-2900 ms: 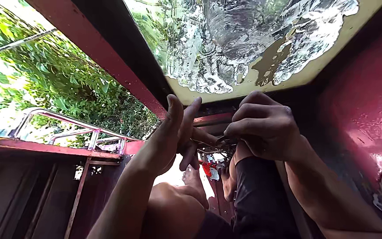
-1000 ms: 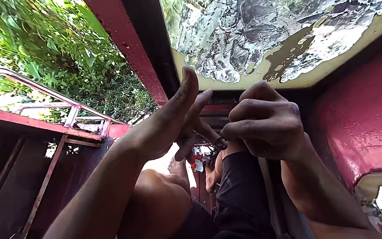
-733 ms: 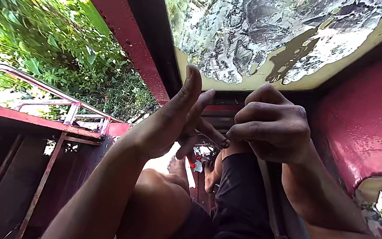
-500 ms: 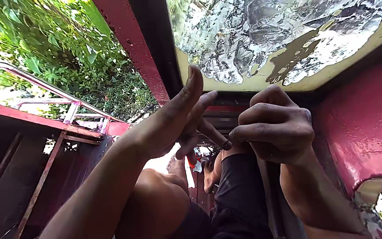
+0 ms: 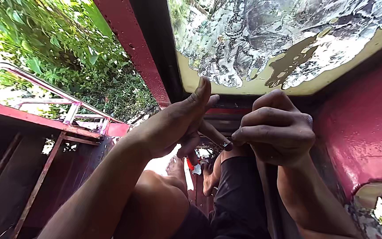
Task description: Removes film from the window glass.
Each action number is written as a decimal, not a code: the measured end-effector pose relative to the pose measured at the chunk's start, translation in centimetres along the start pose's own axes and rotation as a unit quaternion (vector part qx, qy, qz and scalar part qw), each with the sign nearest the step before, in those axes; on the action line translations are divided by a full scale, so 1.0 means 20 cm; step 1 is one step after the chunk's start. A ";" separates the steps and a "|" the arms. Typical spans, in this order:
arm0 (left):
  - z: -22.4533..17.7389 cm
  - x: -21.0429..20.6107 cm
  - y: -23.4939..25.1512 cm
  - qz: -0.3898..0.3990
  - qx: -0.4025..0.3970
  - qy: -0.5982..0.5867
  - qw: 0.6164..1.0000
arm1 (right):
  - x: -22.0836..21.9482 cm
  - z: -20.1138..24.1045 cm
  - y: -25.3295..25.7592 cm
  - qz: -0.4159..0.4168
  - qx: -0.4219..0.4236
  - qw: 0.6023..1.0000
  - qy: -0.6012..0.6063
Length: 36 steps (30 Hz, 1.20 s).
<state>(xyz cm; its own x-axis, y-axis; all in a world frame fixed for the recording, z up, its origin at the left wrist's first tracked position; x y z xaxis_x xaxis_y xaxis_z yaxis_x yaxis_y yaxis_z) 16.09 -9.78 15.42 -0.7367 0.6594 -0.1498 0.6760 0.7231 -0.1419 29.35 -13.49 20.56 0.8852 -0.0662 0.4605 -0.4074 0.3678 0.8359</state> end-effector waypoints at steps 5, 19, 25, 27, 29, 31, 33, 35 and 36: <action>0.01 -0.01 0.00 0.017 -0.001 -0.011 1.000 | -0.01 0.00 0.01 -0.016 0.014 1.000 -0.006; 0.03 -0.02 0.01 0.029 0.017 -0.038 0.999 | -0.02 0.01 -0.03 -0.069 0.035 0.997 -0.029; 0.03 0.01 0.00 -0.016 0.022 -0.046 0.999 | 0.04 -0.02 -0.04 -0.099 -0.015 0.995 0.002; 0.03 0.02 0.00 -0.020 0.013 -0.055 0.998 | 0.04 -0.02 -0.05 -0.079 -0.018 0.997 -0.008; 0.04 0.02 0.01 -0.004 0.008 -0.061 0.998 | 0.02 -0.02 -0.06 -0.061 -0.012 0.998 -0.019; 0.04 0.01 0.02 0.005 0.011 -0.060 0.998 | 0.02 -0.02 -0.06 -0.076 -0.005 0.997 -0.033; 0.04 0.00 0.02 0.012 0.008 -0.057 0.998 | 0.03 -0.01 -0.07 -0.102 0.005 0.994 -0.044; 0.03 -0.02 0.02 0.025 0.003 -0.055 0.998 | 0.03 -0.01 -0.07 -0.114 0.010 0.992 -0.048; 0.03 -0.04 0.02 0.042 0.004 -0.055 0.998 | 0.03 0.00 -0.07 -0.117 0.009 0.992 -0.049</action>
<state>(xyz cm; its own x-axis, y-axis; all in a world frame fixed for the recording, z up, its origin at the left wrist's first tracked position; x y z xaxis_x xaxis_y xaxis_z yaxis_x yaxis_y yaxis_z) 16.96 -10.13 14.98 -0.6716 0.6907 -0.2681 0.7357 0.6645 -0.1311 30.55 -14.02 19.69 0.9305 -0.2379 0.2784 -0.1970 0.3156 0.9282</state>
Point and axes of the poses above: each hand's wrist, its own y-axis towards the middle knuckle, its own x-axis out of the back of the hand, z = x × y, the point moved 10 cm from there along y, towards the middle knuckle, and after that the axes turned 6 degrees about -x, right-handed, at the moved point
